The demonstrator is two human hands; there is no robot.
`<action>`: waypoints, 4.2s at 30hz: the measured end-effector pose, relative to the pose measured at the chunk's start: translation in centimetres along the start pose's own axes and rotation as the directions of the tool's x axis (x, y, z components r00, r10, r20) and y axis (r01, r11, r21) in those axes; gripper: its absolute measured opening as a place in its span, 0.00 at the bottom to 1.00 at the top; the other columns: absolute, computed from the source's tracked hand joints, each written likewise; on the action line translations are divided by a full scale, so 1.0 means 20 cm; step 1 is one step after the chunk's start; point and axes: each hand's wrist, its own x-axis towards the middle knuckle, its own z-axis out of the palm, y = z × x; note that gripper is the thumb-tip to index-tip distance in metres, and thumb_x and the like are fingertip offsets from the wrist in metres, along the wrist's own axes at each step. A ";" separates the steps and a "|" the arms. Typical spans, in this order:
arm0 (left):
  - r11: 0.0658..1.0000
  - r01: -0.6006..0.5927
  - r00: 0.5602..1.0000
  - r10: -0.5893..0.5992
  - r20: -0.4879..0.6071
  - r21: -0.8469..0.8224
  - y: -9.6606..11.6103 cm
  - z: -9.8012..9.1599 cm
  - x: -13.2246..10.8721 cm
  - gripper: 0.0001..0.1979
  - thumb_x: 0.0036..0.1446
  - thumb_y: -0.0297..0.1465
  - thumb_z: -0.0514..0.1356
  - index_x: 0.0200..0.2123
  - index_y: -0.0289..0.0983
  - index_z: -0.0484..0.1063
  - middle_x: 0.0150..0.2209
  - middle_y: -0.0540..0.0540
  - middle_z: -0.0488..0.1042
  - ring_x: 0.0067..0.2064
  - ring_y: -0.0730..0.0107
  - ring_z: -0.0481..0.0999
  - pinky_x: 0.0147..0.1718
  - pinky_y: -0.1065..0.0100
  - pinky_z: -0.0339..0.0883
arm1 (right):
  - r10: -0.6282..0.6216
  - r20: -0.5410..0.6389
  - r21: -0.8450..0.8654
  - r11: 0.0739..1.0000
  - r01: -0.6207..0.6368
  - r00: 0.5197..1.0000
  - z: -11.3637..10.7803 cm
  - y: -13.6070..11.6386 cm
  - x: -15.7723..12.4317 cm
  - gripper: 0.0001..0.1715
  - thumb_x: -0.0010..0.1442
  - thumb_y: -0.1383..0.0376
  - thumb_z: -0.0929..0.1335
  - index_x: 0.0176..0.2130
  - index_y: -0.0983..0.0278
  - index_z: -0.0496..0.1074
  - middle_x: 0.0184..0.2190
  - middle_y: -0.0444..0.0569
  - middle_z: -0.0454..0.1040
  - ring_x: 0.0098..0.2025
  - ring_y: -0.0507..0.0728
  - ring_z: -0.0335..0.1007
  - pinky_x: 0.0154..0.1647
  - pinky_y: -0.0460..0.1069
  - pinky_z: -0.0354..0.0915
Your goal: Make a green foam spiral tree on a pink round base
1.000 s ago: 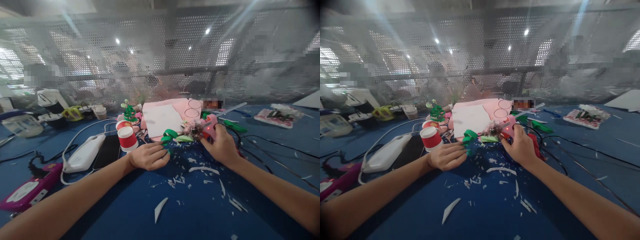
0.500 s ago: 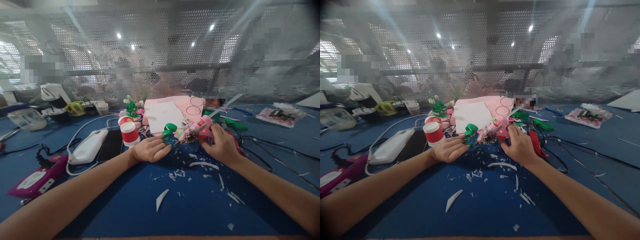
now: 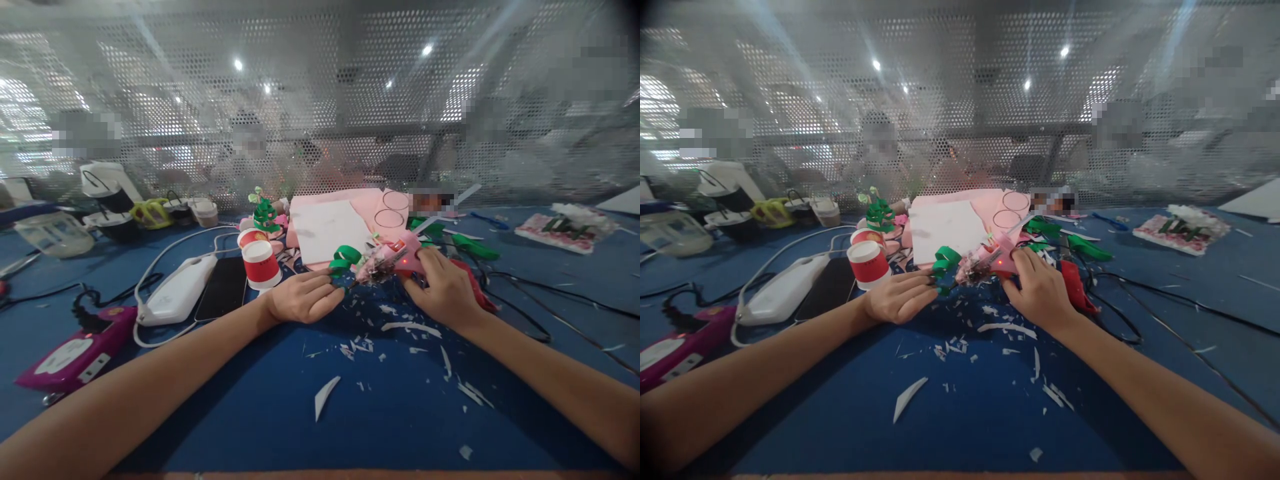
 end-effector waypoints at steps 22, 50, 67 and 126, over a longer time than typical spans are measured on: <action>0.792 -0.294 0.877 0.446 -0.178 0.536 0.00 0.02 -0.01 0.07 0.56 0.20 0.53 0.38 0.32 0.64 0.25 0.48 0.71 0.30 0.71 0.75 0.45 0.66 0.72 | -0.148 -0.124 -0.045 0.989 0.143 0.981 0.02 0.01 0.00 0.07 0.57 0.65 0.63 0.38 0.65 0.62 0.30 0.52 0.70 0.34 0.60 0.69 0.31 0.49 0.63; 0.750 -0.278 0.854 0.479 -0.203 0.600 0.01 0.02 0.01 0.04 0.57 0.22 0.53 0.33 0.35 0.65 0.23 0.51 0.72 0.28 0.75 0.75 0.42 0.70 0.74 | -0.149 -0.137 -0.058 0.988 0.142 0.979 0.01 0.00 0.01 0.07 0.57 0.67 0.63 0.38 0.65 0.63 0.30 0.52 0.70 0.34 0.59 0.69 0.31 0.49 0.62; 0.778 -0.246 0.934 0.351 -0.075 0.579 -0.01 0.02 -0.02 0.07 0.59 0.22 0.49 0.35 0.38 0.63 0.25 0.52 0.73 0.30 0.74 0.76 0.41 0.69 0.74 | 0.122 -0.138 -0.152 0.978 -0.142 0.983 -0.06 0.14 0.06 0.16 0.48 0.59 0.66 0.37 0.65 0.66 0.31 0.54 0.71 0.35 0.62 0.67 0.28 0.51 0.59; 0.948 0.221 0.949 -0.155 -0.275 0.228 -0.08 0.09 -0.10 0.17 0.59 0.22 0.49 0.52 0.32 0.60 0.33 0.44 0.77 0.37 0.69 0.78 0.35 0.69 0.73 | -0.004 0.415 0.543 0.803 -0.245 0.910 0.10 0.04 0.21 0.16 0.62 0.58 0.61 0.38 0.64 0.73 0.27 0.47 0.77 0.23 0.54 0.68 0.28 0.47 0.61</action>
